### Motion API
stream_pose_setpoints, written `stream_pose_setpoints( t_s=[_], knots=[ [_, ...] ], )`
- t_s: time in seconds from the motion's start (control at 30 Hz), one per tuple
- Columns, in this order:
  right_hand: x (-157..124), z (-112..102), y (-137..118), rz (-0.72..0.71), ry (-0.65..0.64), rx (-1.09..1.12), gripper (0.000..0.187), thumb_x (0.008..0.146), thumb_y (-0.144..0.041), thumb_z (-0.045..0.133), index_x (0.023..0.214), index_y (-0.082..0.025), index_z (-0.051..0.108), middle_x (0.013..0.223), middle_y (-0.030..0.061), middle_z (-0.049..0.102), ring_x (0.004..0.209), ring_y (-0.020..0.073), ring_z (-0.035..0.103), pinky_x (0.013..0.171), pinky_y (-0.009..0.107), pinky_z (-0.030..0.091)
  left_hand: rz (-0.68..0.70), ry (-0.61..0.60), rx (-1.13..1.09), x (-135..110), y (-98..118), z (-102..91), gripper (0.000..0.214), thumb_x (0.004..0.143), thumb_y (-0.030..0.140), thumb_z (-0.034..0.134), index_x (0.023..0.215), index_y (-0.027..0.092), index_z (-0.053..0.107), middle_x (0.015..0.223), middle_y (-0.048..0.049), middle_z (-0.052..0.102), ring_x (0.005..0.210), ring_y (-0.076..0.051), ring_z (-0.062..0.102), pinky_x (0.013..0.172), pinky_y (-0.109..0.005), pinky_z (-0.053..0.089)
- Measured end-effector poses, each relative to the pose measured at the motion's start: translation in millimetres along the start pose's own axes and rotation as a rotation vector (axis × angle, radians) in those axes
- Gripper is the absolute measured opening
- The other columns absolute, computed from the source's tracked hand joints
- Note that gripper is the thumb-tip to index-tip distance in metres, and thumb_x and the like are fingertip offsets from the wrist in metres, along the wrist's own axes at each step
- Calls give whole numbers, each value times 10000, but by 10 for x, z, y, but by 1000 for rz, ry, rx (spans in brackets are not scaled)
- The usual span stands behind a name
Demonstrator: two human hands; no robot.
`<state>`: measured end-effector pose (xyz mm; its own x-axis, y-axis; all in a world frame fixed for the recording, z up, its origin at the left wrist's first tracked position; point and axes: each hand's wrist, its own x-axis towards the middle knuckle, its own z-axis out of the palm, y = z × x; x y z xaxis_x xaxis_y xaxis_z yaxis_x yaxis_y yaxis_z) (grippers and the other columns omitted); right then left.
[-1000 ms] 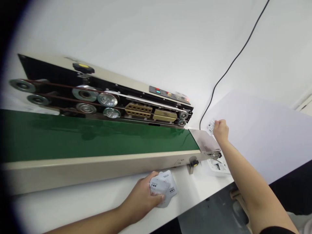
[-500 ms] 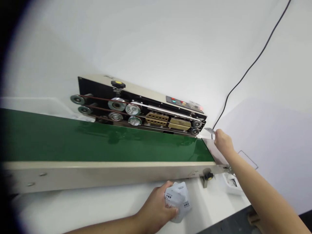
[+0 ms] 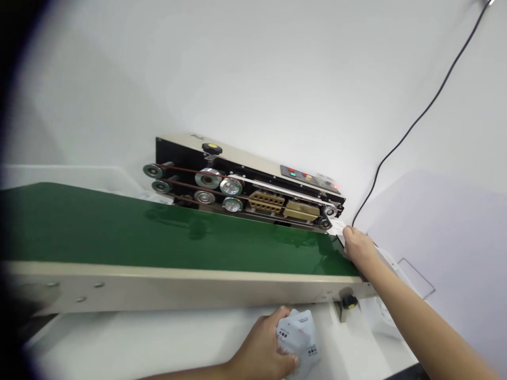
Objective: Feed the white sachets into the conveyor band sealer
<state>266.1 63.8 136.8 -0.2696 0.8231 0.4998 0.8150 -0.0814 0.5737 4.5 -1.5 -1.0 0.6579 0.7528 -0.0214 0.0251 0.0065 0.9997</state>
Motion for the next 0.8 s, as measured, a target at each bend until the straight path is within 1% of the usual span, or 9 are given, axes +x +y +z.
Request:
stream_pose_setpoints(
  t_s=[0.13, 0.27, 0.4, 0.5, 0.57, 0.7, 0.8],
  knots=[
    [-9, -20, -23, -44, -38, -75, 149, 756, -70, 406, 758, -148, 533, 683, 91, 610, 542, 180, 547, 468, 272, 236, 43, 39, 104, -5, 30, -18, 278, 495, 119, 603, 757, 189, 543, 595, 42, 567, 528, -132, 497, 464, -207, 329],
    [-14, -52, -57, -91, -57, -92, 177, 734, -50, 430, 820, -152, 545, 825, 105, 653, 620, 190, 591, 483, 268, 264, 49, 33, 137, -3, 56, -31, 296, 499, 128, 606, 785, 192, 566, 611, 35, 588, 540, -145, 518, 473, -214, 345],
    [-11, -52, -100, -130, -59, -60, 205, 712, -44, 456, 851, -159, 552, 998, 114, 651, 708, 204, 615, 507, 262, 311, 28, 46, 171, -5, 46, -21, 281, 496, 137, 608, 767, 193, 555, 619, 31, 595, 554, -152, 532, 483, -215, 361],
    [1, -48, -139, -147, -50, -44, 209, 709, -45, 454, 850, -161, 556, 1044, 115, 640, 733, 207, 618, 513, 263, 324, 25, 39, 141, -11, 40, -14, 304, 499, 154, 620, 795, 194, 561, 634, 30, 602, 553, -149, 533, 476, -211, 360],
    [20, -59, -163, -150, -46, -52, 200, 730, -57, 436, 851, -159, 557, 986, 105, 651, 699, 202, 612, 500, 266, 305, 39, 47, 135, -15, 45, -12, 302, 497, 148, 613, 791, 194, 564, 638, 30, 604, 549, -147, 529, 471, -209, 356],
    [83, -107, -190, -151, -50, -37, 152, 782, -109, 406, 764, -159, 549, 732, 77, 628, 597, 192, 573, 488, 279, 250, 33, 63, 143, -20, 57, -11, 285, 493, 149, 611, 770, 196, 564, 615, 30, 591, 541, -151, 524, 464, -214, 355],
    [140, -150, -205, -165, -41, -3, 167, 818, -169, 403, 720, -164, 539, 675, 70, 605, 567, 180, 547, 487, 281, 226, 33, 65, 140, -20, 42, 0, 304, 497, 158, 624, 795, 196, 577, 637, 21, 607, 559, -162, 536, 469, -221, 359]
  ],
)
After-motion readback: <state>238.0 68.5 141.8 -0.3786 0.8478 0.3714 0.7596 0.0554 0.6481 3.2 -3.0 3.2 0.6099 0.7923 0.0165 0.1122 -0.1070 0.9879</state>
